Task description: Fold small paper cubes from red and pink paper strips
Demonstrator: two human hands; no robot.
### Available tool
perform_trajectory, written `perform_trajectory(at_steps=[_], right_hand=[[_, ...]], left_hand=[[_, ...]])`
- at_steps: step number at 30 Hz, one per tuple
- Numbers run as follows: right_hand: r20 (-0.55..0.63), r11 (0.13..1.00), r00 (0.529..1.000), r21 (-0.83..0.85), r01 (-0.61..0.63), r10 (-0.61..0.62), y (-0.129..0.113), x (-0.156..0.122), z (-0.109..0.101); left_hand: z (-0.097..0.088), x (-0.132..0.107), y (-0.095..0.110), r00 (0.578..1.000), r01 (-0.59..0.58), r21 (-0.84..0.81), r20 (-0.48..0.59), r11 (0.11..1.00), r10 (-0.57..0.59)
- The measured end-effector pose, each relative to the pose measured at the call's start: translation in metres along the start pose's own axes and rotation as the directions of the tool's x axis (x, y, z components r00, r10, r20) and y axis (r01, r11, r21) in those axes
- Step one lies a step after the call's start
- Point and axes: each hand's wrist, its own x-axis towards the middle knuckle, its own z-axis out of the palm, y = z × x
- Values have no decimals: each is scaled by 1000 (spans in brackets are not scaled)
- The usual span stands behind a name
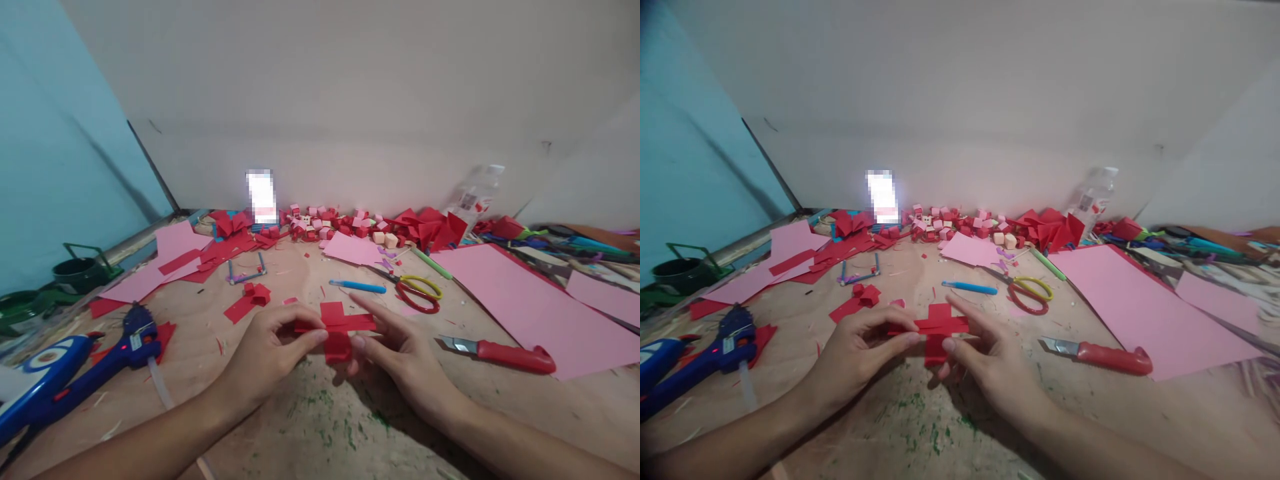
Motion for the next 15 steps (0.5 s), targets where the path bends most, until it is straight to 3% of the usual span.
perform_trajectory(at_steps=[5,15], right_hand=[[51,999,998,41,-34,32,-3,1,1],[76,998,997,-56,-8,12,-6,2,2]], left_hand=[[-1,-2,2,993,-113,90,-3,990,114],[-1,-4,8,978,-201,211,90,957,186]])
